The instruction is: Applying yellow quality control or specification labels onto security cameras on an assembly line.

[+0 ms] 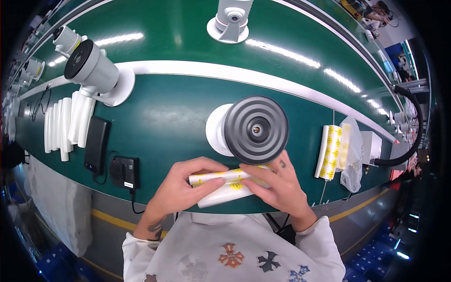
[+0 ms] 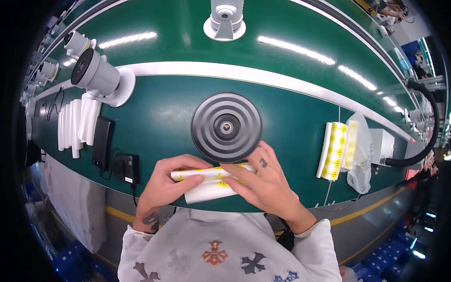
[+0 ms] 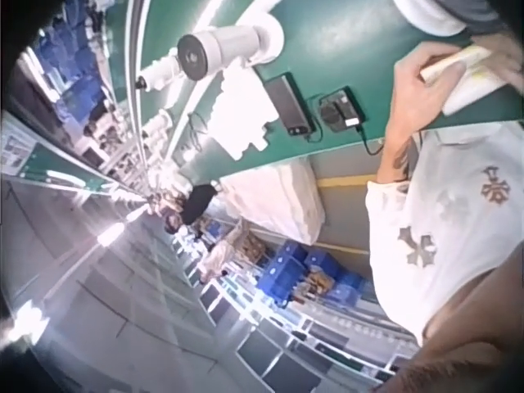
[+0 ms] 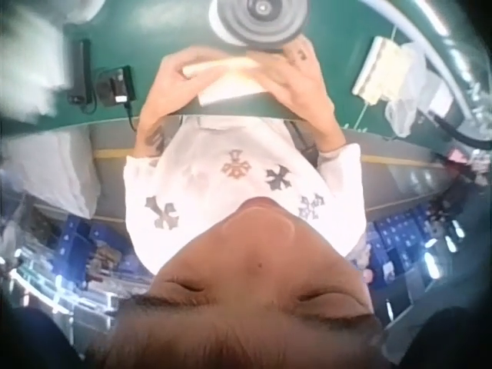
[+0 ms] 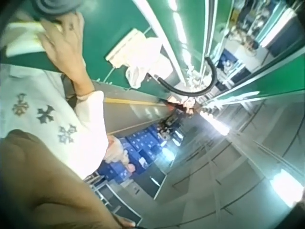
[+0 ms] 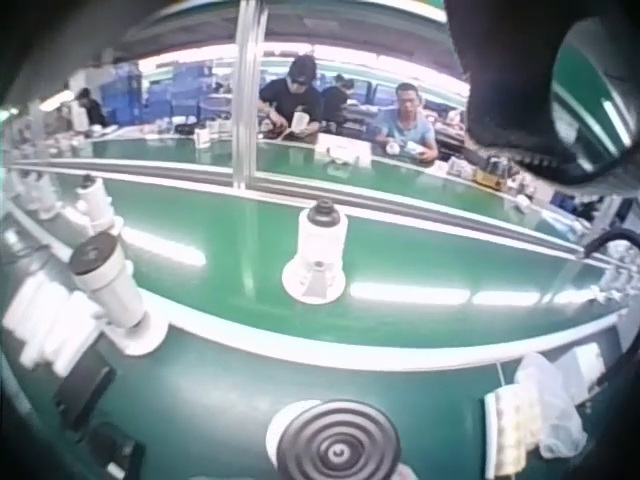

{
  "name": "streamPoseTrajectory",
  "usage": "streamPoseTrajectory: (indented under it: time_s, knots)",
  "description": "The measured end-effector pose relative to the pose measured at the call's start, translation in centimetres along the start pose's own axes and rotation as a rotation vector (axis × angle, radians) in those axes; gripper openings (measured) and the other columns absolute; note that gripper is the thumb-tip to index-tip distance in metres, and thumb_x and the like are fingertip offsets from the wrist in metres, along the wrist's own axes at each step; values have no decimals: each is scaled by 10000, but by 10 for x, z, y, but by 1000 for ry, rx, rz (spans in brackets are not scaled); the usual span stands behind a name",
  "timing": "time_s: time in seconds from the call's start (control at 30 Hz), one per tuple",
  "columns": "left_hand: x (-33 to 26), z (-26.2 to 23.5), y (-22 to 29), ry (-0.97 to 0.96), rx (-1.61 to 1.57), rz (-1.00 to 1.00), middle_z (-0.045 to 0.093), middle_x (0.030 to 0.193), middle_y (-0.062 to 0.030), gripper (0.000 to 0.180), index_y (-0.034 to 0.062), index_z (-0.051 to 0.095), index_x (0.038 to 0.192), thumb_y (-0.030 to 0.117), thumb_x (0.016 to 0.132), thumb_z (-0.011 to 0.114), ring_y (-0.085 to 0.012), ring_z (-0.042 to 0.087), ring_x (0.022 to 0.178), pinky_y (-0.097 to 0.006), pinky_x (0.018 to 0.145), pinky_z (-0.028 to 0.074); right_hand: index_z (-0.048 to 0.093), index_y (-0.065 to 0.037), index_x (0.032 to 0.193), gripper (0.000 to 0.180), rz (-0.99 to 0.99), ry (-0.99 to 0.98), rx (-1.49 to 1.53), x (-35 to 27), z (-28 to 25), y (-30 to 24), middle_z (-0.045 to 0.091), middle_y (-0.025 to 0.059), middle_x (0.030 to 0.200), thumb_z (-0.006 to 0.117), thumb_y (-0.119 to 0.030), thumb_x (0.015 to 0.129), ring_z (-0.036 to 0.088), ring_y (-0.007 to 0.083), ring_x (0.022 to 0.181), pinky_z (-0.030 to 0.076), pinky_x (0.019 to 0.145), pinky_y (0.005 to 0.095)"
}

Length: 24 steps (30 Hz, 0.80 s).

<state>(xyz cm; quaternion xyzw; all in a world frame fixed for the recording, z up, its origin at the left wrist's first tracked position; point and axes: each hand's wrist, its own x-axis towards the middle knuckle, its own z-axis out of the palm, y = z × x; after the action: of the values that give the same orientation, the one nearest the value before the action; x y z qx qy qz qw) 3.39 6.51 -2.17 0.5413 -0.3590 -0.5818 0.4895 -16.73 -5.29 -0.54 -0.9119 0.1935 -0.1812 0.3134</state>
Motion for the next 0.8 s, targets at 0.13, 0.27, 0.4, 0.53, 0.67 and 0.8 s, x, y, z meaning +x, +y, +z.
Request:
streamPoseTrajectory:
  time_s: [0.13, 0.27, 0.4, 0.53, 0.67, 0.8]
  knots:
    - [4, 2, -3, 64, 120, 170, 696, 913, -118, 150, -19, 680, 927, 61, 804, 712, -183, 673, 795, -277, 721, 514, 705, -50, 962, 252, -31, 19, -13, 7, -4, -7, 620, 81, 1006, 758, -98, 720, 575, 269, 969, 428, 874, 443]
    - [6, 2, 2, 26, 241, 200, 701, 858, -125, 163, -25, 685, 922, 27, 771, 721, -189, 673, 728, -270, 649, 512, 701, -51, 958, 250, -30, -1, -2, 5, -6, -7, 644, 55, 957, 762, -97, 719, 608, 230, 886, 447, 779, 371]
    - [10, 1, 2, -36, 391, 420, 696, 807, -117, 212, -17, 686, 898, 57, 722, 778, -211, 668, 667, -268, 583, 506, 683, -55, 931, 226, -14, -126, -24, 5, -15, -10, 655, 57, 982, 765, -99, 725, 629, 207, 795, 477, 743, 357]
    - [13, 5, -2, 71, 381, 433, 680, 775, -96, 197, 3, 679, 874, 135, 760, 772, -232, 654, 615, -294, 556, 515, 672, -60, 890, 183, 11, -83, -7, 2, -12, -9, 654, 45, 944, 757, -86, 730, 633, 200, 737, 502, 713, 383]
    - [12, -1, -2, 12, 381, 382, 683, 767, -90, 201, 0, 667, 858, 135, 757, 776, -229, 663, 605, -281, 553, 517, 657, -66, 863, 175, -28, -61, -81, 5, -16, -17, 651, 50, 820, 761, -67, 722, 625, 218, 687, 501, 617, 327]
    - [18, -6, -15, 151, 301, 237, 687, 758, -88, 217, 2, 660, 832, 154, 746, 789, -231, 664, 634, -295, 588, 515, 640, -44, 826, 192, -44, -135, -142, 10, -51, -39, 610, 63, 756, 777, -46, 690, 615, 205, 630, 470, 482, 281]
